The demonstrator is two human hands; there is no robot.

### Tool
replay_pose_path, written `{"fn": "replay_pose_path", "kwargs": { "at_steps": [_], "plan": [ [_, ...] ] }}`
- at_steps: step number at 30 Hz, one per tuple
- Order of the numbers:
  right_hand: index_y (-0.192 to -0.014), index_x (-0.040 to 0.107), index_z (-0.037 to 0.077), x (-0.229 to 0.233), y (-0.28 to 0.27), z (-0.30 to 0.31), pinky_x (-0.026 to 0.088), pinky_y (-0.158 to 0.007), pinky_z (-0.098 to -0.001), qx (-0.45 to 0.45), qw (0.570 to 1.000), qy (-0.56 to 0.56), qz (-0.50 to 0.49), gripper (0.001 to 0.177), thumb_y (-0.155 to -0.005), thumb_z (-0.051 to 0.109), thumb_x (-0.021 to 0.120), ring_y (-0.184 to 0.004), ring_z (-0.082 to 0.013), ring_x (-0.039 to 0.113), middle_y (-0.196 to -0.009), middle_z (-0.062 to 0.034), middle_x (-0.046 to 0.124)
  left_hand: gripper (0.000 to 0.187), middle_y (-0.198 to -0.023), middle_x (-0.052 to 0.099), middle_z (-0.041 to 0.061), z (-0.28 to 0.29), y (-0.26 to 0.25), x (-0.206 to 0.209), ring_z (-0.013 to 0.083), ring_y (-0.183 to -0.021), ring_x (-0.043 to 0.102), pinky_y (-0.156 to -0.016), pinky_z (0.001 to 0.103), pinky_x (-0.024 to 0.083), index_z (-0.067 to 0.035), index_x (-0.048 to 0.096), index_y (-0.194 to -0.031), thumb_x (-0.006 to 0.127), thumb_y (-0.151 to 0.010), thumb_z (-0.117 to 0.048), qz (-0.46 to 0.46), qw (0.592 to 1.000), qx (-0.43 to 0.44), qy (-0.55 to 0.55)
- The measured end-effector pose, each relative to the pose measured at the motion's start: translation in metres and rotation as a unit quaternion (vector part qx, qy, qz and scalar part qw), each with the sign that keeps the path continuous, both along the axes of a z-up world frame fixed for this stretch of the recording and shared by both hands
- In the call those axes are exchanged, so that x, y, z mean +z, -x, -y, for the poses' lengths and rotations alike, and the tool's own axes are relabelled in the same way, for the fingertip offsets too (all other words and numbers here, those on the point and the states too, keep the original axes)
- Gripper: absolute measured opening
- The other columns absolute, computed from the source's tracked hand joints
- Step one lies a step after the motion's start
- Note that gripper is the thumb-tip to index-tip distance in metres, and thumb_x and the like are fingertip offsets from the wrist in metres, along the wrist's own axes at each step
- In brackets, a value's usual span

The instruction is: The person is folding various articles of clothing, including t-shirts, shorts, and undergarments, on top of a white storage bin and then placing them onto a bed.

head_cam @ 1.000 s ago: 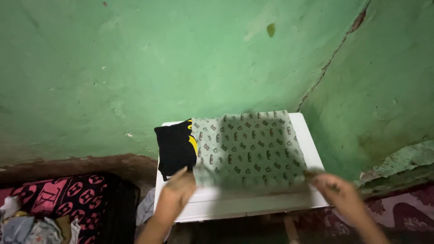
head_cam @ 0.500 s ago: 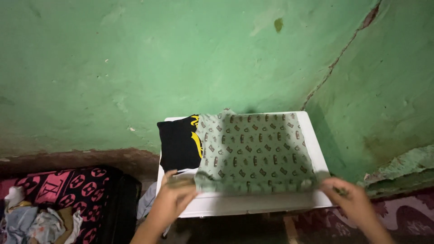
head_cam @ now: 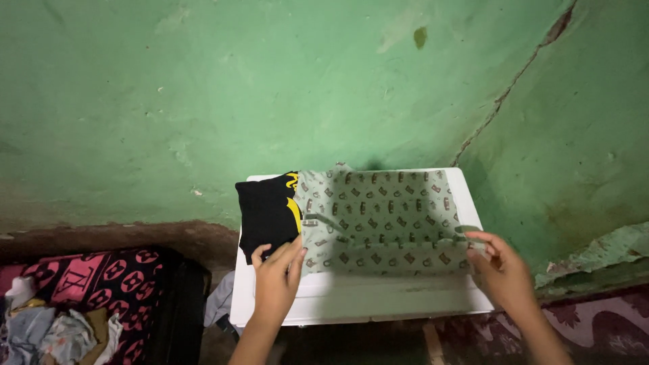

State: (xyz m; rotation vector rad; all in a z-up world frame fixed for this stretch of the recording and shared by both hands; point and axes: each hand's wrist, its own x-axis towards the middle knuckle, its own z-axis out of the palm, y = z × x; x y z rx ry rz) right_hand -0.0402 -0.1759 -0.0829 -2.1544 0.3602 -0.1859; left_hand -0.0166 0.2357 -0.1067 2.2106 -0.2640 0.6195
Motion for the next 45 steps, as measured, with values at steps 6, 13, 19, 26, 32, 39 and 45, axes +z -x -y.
{"fn": "replay_pose_path", "kwargs": {
  "at_steps": [6, 13, 19, 26, 32, 39, 45],
  "plan": [
    [-0.136, 0.066, 0.024, 0.008, -0.002, -0.017, 0.047, -0.059, -0.037, -0.02, 0.985, 0.151, -0.08, 0.041, -0.096, 0.023, 0.071, -0.061, -0.0195, 0.055, -0.074, -0.0084, 0.064, 0.063, -0.107, 0.074, 0.007, 0.008, -0.004, 0.031, 0.0214, -0.089, 0.067, -0.099, 0.042, 0.035, -0.017, 0.054, -0.151, 0.07, -0.09, -0.019, -0.013, 0.996, -0.001, -0.083],
    [-0.137, 0.055, 0.014, -0.002, -0.007, -0.069, 0.04, -0.1, -0.0574, -0.018, 0.926, 0.316, 0.208, 0.055, -0.086, 0.024, 0.073, -0.121, -0.0304, 0.056, -0.131, -0.0146, 0.061, 0.069, -0.121, 0.062, 0.003, 0.022, -0.017, 0.039, 0.0193, -0.112, 0.056, -0.099, 0.048, 0.032, -0.012, 0.05, -0.146, 0.076, -0.085, -0.031, 0.048, 0.983, 0.126, -0.128],
    [-0.139, 0.053, 0.012, 0.004, -0.074, -0.057, 0.024, -0.111, -0.0659, 0.077, 0.911, 0.343, 0.217, 0.063, -0.08, 0.021, 0.075, -0.137, -0.0374, 0.047, -0.144, -0.018, 0.054, 0.054, -0.133, 0.061, 0.006, 0.024, -0.102, 0.056, 0.0212, -0.127, 0.053, -0.105, 0.049, 0.032, -0.013, 0.056, -0.141, 0.069, -0.091, -0.028, 0.081, 0.98, 0.082, -0.165],
    [-0.142, 0.055, 0.014, 0.014, -0.173, -0.019, 0.037, -0.108, -0.0589, 0.112, 0.942, 0.305, 0.09, 0.046, -0.097, 0.018, 0.063, -0.136, -0.0331, 0.048, -0.145, -0.0128, 0.056, 0.055, -0.144, 0.055, 0.008, 0.021, -0.226, 0.033, 0.0251, -0.142, 0.039, -0.107, 0.065, 0.027, -0.011, 0.062, -0.132, 0.053, -0.096, -0.051, -0.177, 0.922, 0.061, -0.339],
    [-0.123, 0.068, 0.014, 0.008, -0.191, -0.01, 0.045, -0.096, -0.0523, 0.121, 0.926, 0.344, 0.099, 0.036, -0.088, 0.008, 0.07, -0.12, -0.0354, 0.056, -0.124, -0.012, 0.063, 0.06, -0.129, 0.063, 0.01, 0.014, -0.259, 0.027, 0.0331, -0.132, 0.049, -0.113, 0.07, 0.018, -0.015, 0.077, -0.116, 0.051, -0.098, -0.066, -0.426, 0.861, -0.017, -0.276],
    [-0.106, 0.068, 0.008, -0.007, -0.184, 0.011, 0.052, -0.09, -0.045, 0.117, 0.926, 0.32, 0.16, 0.018, -0.089, 0.004, 0.069, -0.105, -0.0331, 0.061, -0.107, -0.0144, 0.065, 0.023, -0.086, 0.07, 0.002, -0.001, -0.238, 0.025, 0.015, -0.078, 0.066, -0.074, 0.029, 0.052, -0.008, 0.06, -0.104, 0.079, -0.092, -0.016, -0.128, 0.975, -0.156, 0.094],
    [-0.101, 0.067, 0.011, 0.018, -0.109, 0.002, 0.041, -0.096, -0.0522, 0.124, 0.909, 0.351, 0.186, 0.018, -0.087, 0.001, 0.068, -0.113, -0.0322, 0.062, -0.113, -0.0106, 0.07, 0.017, -0.089, 0.069, 0.004, -0.049, -0.153, 0.054, 0.0171, -0.086, 0.069, -0.083, 0.031, 0.055, -0.006, 0.065, -0.086, 0.068, -0.076, 0.008, -0.11, 0.928, -0.339, 0.111]
  ]
}}
